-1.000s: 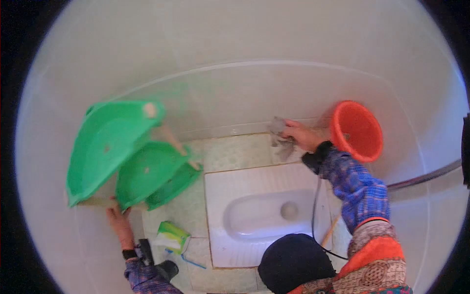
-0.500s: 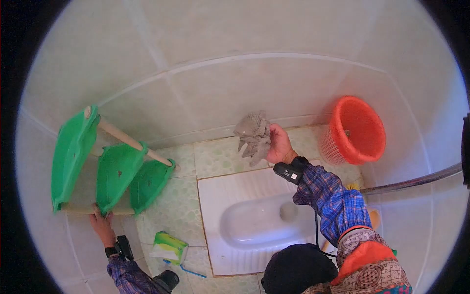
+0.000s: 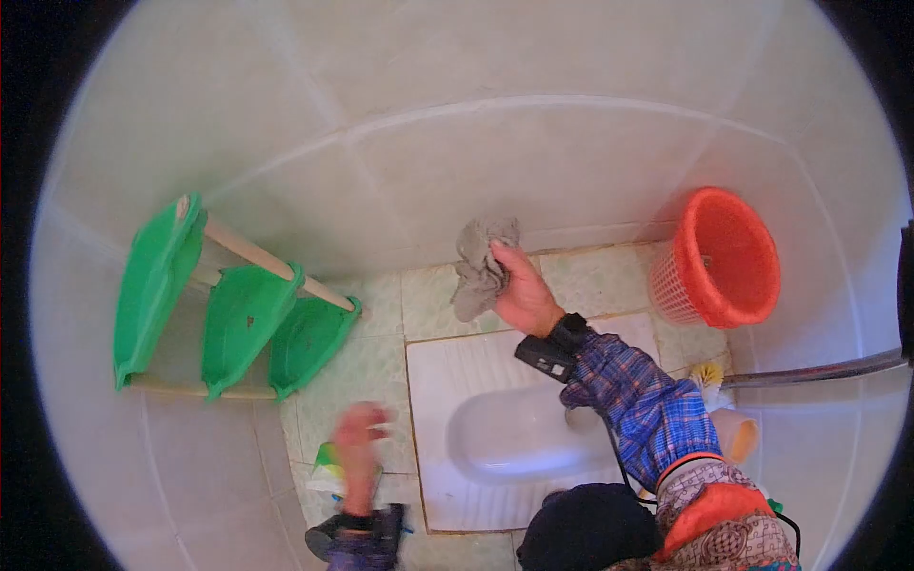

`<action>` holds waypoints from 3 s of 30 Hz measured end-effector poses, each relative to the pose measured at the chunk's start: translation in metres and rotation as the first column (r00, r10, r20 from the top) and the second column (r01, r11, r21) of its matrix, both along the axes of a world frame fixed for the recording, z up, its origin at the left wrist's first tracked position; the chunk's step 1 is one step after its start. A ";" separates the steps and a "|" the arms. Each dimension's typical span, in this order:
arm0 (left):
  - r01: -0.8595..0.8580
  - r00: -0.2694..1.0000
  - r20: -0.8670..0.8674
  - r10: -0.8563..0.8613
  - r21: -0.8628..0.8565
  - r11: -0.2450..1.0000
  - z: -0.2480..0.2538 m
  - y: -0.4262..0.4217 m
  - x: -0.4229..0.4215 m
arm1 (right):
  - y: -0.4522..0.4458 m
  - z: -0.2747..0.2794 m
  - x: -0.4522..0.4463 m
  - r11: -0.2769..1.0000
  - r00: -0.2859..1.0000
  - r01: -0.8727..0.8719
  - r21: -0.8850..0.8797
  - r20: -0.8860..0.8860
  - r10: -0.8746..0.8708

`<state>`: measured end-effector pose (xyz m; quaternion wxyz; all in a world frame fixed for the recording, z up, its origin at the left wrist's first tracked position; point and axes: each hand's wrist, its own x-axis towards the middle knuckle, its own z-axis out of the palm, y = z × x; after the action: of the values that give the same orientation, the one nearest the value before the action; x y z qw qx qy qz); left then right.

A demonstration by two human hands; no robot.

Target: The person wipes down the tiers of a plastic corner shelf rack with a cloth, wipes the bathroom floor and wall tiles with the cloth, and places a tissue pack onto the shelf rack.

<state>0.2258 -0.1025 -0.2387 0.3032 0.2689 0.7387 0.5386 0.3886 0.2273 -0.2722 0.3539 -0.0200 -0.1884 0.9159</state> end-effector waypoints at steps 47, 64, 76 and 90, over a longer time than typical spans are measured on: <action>-0.022 0.991 0.122 0.060 -0.288 0.957 0.020 -0.004 0.111 | -0.012 -0.056 0.007 0.875 0.996 -0.086 -0.477 -0.017 0.089; 0.368 0.858 0.340 -0.385 0.116 0.923 0.060 0.136 0.145 | 0.008 0.109 -0.006 0.829 0.923 -0.247 -0.501 -0.383 0.043; 0.176 0.580 0.616 -0.533 0.544 0.820 0.062 0.161 0.165 | -0.020 0.140 -0.022 0.744 0.829 -0.392 -0.541 -0.558 0.031; 0.108 0.638 0.652 -0.410 0.452 0.886 0.040 0.149 0.180 | -0.037 0.134 -0.016 0.993 0.984 0.116 -0.016 0.137 -0.113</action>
<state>0.4063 0.0461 -0.1990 0.5913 0.1884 0.3914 0.6795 0.3723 0.1899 -0.1385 0.3919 -0.0976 -0.1995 0.8928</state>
